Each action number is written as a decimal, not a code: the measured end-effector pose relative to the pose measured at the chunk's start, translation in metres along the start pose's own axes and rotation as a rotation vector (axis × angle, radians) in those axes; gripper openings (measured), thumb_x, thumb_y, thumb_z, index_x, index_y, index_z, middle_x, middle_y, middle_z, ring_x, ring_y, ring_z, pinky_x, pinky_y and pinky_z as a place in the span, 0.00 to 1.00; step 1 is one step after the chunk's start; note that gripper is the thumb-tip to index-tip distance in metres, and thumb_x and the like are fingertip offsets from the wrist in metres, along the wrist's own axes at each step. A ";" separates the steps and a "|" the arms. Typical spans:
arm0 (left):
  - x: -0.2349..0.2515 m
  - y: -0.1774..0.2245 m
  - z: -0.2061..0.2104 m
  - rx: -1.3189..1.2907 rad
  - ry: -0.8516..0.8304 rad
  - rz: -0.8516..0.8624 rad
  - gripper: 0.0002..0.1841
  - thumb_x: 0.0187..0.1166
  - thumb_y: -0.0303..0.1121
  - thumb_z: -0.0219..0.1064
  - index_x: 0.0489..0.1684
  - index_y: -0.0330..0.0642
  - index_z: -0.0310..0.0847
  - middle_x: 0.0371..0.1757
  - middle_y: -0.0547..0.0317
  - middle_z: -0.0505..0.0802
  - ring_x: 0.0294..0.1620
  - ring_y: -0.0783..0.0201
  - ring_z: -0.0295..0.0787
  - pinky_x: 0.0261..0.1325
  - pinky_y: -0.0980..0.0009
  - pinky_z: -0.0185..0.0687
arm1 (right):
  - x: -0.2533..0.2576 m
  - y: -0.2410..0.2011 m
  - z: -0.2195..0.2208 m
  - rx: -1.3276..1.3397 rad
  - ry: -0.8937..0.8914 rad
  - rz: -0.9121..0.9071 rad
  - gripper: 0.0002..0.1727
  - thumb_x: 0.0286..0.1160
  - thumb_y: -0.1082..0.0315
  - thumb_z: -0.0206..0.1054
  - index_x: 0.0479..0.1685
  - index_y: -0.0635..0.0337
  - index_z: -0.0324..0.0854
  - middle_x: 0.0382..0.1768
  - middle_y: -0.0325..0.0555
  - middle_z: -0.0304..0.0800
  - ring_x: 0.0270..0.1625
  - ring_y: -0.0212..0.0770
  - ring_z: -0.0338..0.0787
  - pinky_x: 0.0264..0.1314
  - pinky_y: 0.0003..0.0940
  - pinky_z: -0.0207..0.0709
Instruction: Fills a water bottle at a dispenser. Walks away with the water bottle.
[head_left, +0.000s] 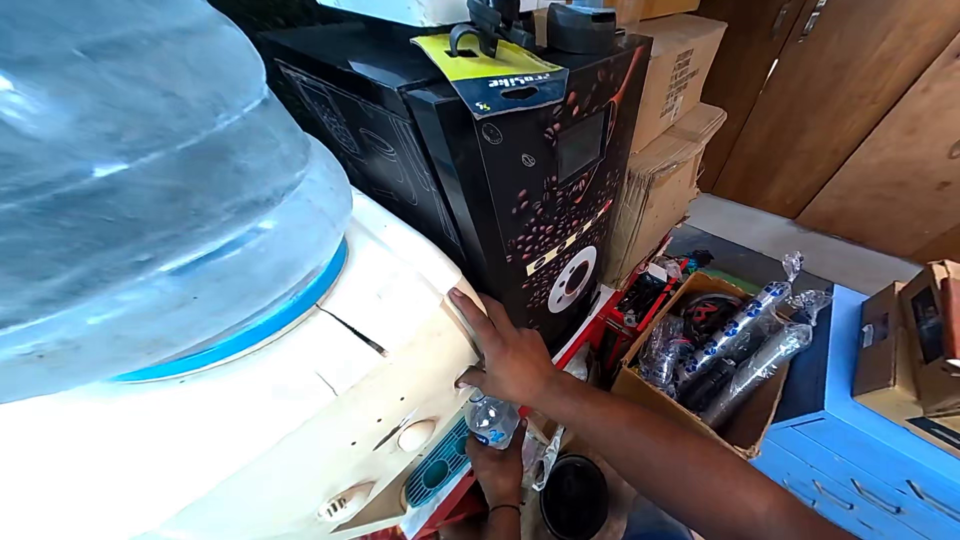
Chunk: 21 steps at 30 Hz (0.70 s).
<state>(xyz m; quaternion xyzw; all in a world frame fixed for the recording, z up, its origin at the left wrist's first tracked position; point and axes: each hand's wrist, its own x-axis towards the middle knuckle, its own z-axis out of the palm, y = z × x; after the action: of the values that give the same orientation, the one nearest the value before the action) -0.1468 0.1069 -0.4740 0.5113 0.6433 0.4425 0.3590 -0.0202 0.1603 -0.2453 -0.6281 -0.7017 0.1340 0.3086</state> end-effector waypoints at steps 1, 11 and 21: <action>0.000 0.000 0.000 0.002 -0.002 -0.003 0.60 0.48 0.39 0.93 0.85 0.26 0.56 0.77 0.29 0.77 0.79 0.45 0.75 0.84 0.54 0.68 | -0.001 0.000 0.001 -0.009 0.007 -0.002 0.64 0.57 0.51 0.86 0.97 0.25 0.44 0.93 0.45 0.53 0.29 0.44 0.89 0.29 0.49 0.87; -0.002 0.004 0.001 0.010 0.011 -0.011 0.60 0.49 0.38 0.93 0.85 0.26 0.55 0.77 0.29 0.77 0.78 0.44 0.76 0.83 0.54 0.69 | -0.001 0.000 0.001 -0.004 -0.003 0.005 0.63 0.57 0.51 0.86 0.96 0.24 0.45 0.93 0.44 0.53 0.30 0.45 0.90 0.28 0.50 0.87; -0.003 0.006 0.004 -0.013 0.023 -0.026 0.60 0.51 0.35 0.92 0.86 0.25 0.52 0.78 0.28 0.75 0.80 0.46 0.75 0.85 0.57 0.68 | 0.000 0.002 0.002 0.016 -0.008 -0.006 0.63 0.58 0.52 0.86 0.96 0.22 0.44 0.94 0.44 0.51 0.30 0.44 0.90 0.28 0.49 0.86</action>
<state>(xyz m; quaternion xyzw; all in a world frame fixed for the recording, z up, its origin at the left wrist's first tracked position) -0.1405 0.1048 -0.4692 0.4954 0.6511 0.4480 0.3605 -0.0201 0.1611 -0.2480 -0.6230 -0.7037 0.1412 0.3110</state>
